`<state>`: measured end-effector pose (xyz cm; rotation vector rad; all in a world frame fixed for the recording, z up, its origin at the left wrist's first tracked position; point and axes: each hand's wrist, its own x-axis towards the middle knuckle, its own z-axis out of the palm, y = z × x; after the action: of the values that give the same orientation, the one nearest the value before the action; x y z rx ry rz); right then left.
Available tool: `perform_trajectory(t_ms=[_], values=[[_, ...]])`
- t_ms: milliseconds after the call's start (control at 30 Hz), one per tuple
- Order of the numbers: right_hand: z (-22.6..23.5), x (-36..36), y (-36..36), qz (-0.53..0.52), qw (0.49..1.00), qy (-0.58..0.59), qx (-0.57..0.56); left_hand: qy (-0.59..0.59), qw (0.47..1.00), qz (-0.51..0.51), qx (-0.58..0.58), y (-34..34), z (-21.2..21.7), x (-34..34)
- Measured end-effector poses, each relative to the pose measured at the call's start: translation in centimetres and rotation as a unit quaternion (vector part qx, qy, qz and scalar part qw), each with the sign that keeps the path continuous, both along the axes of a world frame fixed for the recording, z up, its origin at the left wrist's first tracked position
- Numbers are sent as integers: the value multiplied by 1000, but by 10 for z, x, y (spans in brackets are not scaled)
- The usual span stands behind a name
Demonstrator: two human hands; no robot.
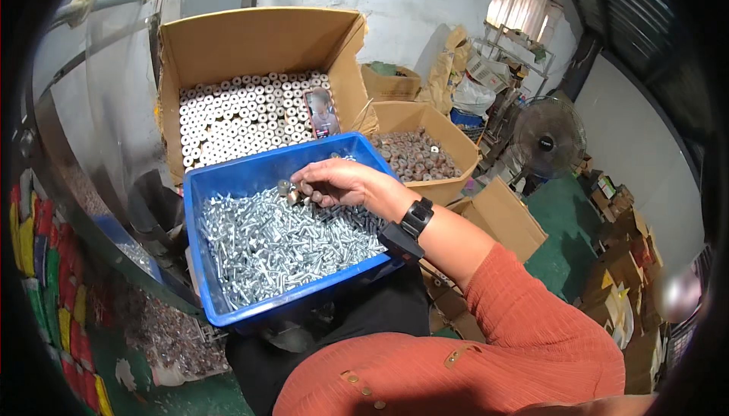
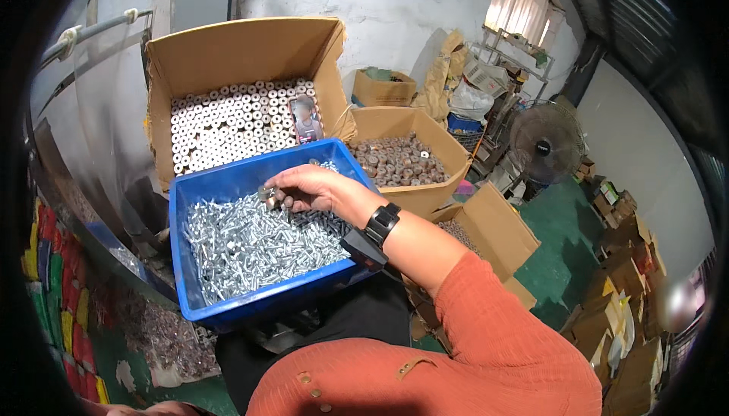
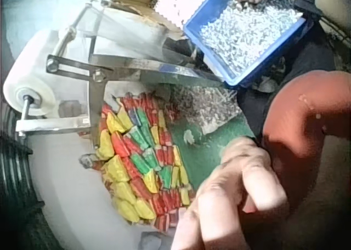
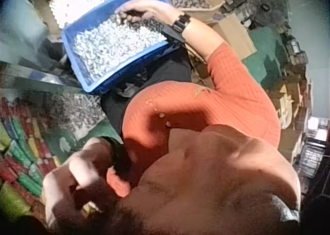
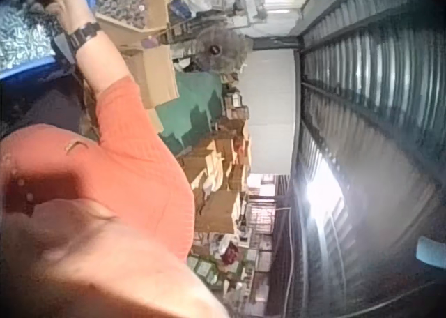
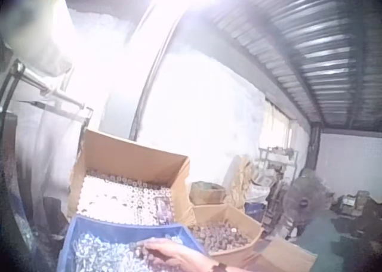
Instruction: Sorting metal screws and washers into different containers.
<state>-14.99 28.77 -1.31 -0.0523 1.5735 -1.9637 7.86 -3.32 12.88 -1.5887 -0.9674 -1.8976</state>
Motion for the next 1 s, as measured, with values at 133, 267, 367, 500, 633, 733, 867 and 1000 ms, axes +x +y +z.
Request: perform_trajectory(t_ms=[133, 267, 367, 500, 633, 733, 867, 1000], values=[[2, -2, 0, 9, 999, 8, -31, -14, 1000, -5, 17, 6, -8, 5], [8, -12, 4, 33, 998, 40, -32, -52, 998, -11, 42, 31, -18, 18], [2, -10, 13, 19, 999, 7, -47, -56, 998, -18, 38, 29, -18, 16], [4, -3, -5, 18, 999, -1, -37, 32, 999, 26, 17, 14, -19, 22], [3, 0, 4, 13, 1000, 8, -26, -21, 994, -110, -3, -17, -54, 42], [-3, -7, 18, 22, 998, 48, -43, -52, 971, -234, -18, -89, -108, 57], [-2, -23, 21, 19, 998, 46, -36, -80, 921, -380, -41, -358, -295, 115], [9, -29, 4, 53, 995, 29, -76, -183, 888, -411, -95, -355, -186, 219]])
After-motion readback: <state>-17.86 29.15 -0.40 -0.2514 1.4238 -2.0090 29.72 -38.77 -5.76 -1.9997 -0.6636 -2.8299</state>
